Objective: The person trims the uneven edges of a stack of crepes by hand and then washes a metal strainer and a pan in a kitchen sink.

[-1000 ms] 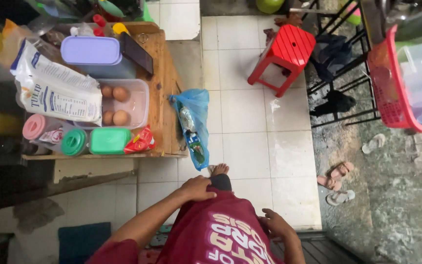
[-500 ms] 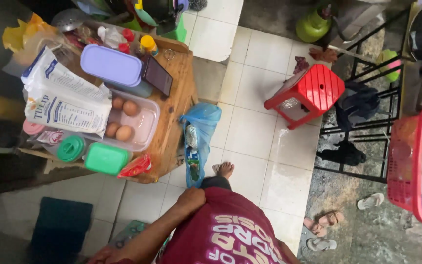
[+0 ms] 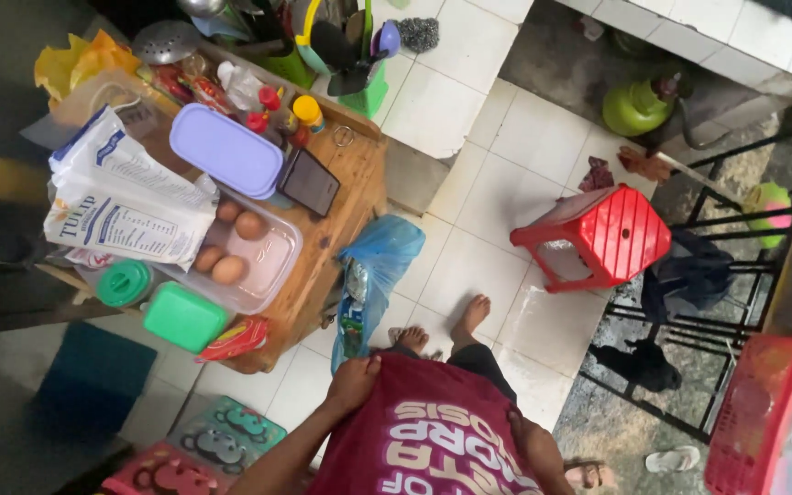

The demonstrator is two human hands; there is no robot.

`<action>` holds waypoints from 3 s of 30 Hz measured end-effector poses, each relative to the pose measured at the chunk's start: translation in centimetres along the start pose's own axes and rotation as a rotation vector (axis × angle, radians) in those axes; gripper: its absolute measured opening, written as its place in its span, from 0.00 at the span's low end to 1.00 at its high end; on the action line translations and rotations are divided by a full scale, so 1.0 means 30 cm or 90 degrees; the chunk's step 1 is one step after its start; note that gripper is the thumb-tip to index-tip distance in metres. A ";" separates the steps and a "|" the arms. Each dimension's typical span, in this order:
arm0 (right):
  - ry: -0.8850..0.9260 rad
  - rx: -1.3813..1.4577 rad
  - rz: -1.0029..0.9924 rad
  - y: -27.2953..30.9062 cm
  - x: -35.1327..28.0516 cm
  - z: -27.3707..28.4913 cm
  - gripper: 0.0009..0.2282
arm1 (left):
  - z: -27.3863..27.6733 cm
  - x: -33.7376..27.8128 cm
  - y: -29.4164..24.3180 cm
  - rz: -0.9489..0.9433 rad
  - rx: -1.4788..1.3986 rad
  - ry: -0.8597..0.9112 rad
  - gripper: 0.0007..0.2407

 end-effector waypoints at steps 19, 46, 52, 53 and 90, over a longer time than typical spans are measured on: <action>0.070 0.099 0.123 0.195 0.673 1.250 0.17 | 0.354 0.643 -0.922 -0.010 -0.036 -0.159 0.13; -0.007 -0.026 0.627 2.198 1.315 2.221 0.10 | 1.607 1.635 -1.382 0.046 0.123 -0.670 0.05; -0.127 -0.114 0.620 2.541 1.858 2.619 0.11 | 1.709 1.876 -1.338 0.181 0.224 -0.730 0.13; -0.200 -0.154 0.646 2.627 1.973 2.707 0.11 | 1.693 1.928 -1.313 0.215 0.232 -0.712 0.12; 0.203 0.262 0.418 2.895 1.996 2.739 0.12 | 1.771 2.639 -1.557 0.186 -1.035 -0.326 0.09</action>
Point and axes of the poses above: each hand's wrist, its own x-axis towards the middle knuckle, its own z-axis out of the back of the hand, y = z × x, the point moved 10 cm from there along x, towards the middle knuckle, and after that the axes turned 12 degrees about x, right-handed, at the moved point
